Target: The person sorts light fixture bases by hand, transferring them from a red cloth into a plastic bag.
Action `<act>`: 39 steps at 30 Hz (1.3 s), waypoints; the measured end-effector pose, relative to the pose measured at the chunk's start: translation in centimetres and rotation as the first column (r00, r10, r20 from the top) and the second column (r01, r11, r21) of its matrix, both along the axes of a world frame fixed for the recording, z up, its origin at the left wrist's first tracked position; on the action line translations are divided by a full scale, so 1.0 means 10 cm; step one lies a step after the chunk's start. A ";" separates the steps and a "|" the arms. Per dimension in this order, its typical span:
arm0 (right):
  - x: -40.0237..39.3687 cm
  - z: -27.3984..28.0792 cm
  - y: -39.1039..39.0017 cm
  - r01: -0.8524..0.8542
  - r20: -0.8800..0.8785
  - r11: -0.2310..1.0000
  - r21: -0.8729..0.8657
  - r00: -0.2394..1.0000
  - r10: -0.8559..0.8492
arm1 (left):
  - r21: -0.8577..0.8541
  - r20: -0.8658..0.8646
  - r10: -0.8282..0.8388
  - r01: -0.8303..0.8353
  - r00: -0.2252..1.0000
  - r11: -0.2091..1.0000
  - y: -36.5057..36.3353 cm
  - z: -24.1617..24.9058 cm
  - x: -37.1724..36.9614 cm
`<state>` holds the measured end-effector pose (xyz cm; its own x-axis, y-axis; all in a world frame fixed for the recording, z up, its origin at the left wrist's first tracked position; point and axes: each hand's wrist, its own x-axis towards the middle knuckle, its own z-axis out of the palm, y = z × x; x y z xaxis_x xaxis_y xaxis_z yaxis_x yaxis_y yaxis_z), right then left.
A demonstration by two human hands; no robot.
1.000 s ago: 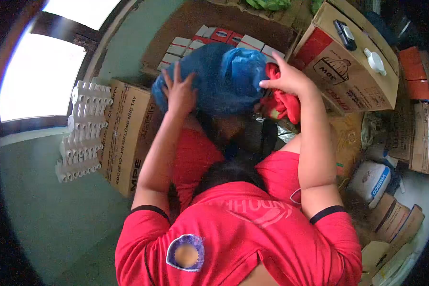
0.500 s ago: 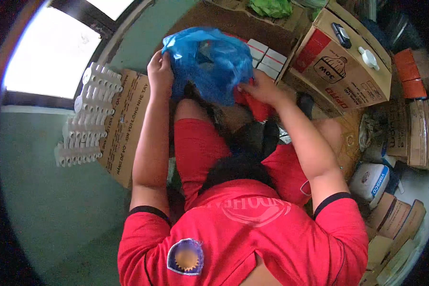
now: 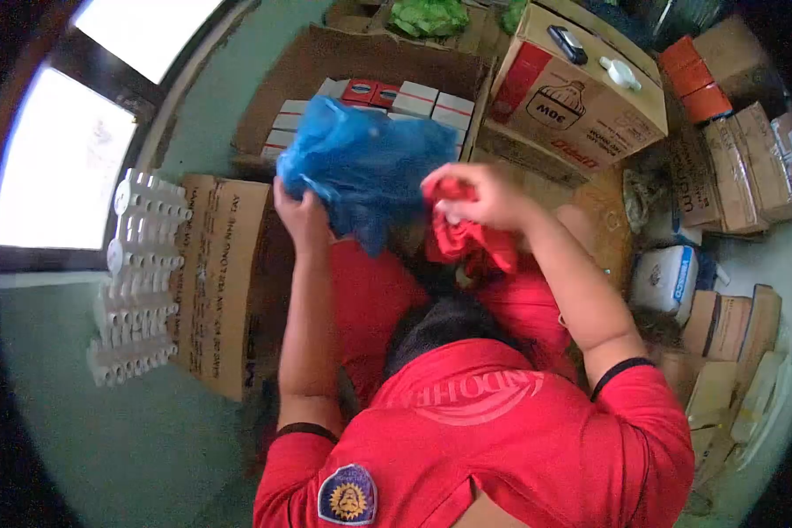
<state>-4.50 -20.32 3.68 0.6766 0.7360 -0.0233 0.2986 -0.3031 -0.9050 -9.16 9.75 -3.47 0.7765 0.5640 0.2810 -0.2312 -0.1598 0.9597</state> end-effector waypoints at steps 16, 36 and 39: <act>4.56 -2.13 0.71 0.476 0.114 0.493 -0.728 0.793 -0.598 | 0.078 -0.996 0.055 0.989 0.072 0.127 0.11 -1.83 3.25; 5.46 -3.67 0.20 0.411 -0.151 0.546 -0.730 0.682 -0.716 | 0.362 -0.930 0.035 0.929 0.365 -0.071 0.55 -2.89 2.79; 6.11 -4.69 -0.03 0.223 -0.163 0.594 -0.773 0.835 -0.526 | 0.294 -0.953 0.049 0.952 0.299 -0.079 0.58 -2.96 2.73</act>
<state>56.63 -20.65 -43.22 0.7171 0.0673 -0.6937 -0.2737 -0.8882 -0.3691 18.14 15.59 -33.08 0.7518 -0.2868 -0.5938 -0.2800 -0.9541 0.1063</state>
